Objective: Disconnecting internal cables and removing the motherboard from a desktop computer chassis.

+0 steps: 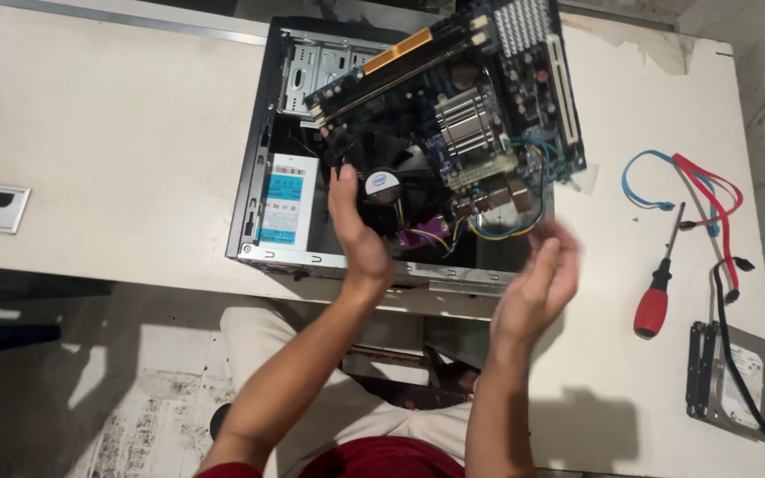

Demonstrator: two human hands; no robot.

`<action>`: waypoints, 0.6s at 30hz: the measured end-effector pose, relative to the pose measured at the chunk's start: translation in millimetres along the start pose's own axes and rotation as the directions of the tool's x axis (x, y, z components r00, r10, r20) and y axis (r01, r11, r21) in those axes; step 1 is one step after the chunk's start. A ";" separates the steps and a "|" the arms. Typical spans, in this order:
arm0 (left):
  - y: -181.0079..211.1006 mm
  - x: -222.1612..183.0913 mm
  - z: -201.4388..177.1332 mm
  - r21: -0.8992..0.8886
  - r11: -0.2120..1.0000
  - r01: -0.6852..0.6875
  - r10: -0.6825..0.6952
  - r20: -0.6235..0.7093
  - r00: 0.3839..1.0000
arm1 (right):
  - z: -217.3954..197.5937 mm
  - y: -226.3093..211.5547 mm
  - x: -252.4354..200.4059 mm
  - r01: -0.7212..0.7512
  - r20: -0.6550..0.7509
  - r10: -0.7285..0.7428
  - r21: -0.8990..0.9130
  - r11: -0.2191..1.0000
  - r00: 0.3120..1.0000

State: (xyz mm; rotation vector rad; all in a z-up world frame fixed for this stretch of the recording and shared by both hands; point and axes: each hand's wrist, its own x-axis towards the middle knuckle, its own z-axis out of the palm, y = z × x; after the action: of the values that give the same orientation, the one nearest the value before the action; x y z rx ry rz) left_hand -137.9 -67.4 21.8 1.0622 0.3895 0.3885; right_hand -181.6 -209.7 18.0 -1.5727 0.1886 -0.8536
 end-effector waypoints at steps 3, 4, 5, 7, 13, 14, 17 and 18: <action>-7.4 -12.5 10.7 0.046 0.998 -0.039 0.041 -0.032 0.999 | 10.6 0.3 -5.5 -0.186 0.113 0.157 0.322 0.928 0.981; -0.5 -18.0 18.7 0.012 0.999 -0.041 0.042 -0.054 0.998 | 13.2 4.6 -7.4 -0.271 0.162 0.227 0.350 0.897 0.960; 6.6 -23.5 26.6 -0.021 0.999 -0.044 0.042 -0.075 0.996 | 15.8 8.8 -9.4 -0.355 0.212 0.294 0.374 0.857 0.932; -33.8 -21.4 13.1 -0.002 0.996 -0.087 0.087 -0.068 0.994 | 46.6 -46.7 -5.2 -0.416 0.177 0.376 0.386 0.824 0.910; 29.4 -44.5 53.0 -0.109 0.994 -0.009 -0.003 -0.102 0.995 | 49.1 -17.5 13.8 -0.433 0.311 0.304 0.576 0.693 0.901; 47.4 -49.0 61.6 -0.149 0.988 0.046 -0.063 -0.112 0.992 | 48.1 -18.0 18.1 -0.394 0.382 0.194 0.567 0.723 0.904; 65.7 -47.1 68.2 -0.258 0.962 0.090 -0.123 -0.113 0.986 | 58.4 4.9 22.2 -0.407 0.167 0.394 0.622 0.669 0.904; 49.9 -40.5 58.4 -0.261 0.961 0.088 -0.121 -0.111 0.987 | 56.9 6.4 21.2 -0.403 0.166 0.390 0.624 0.670 0.906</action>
State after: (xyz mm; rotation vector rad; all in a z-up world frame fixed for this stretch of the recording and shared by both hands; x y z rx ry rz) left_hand -150.5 -109.7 96.6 0.7643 0.4920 0.4003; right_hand -129.6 -178.3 23.6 -0.8267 0.1877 -0.4708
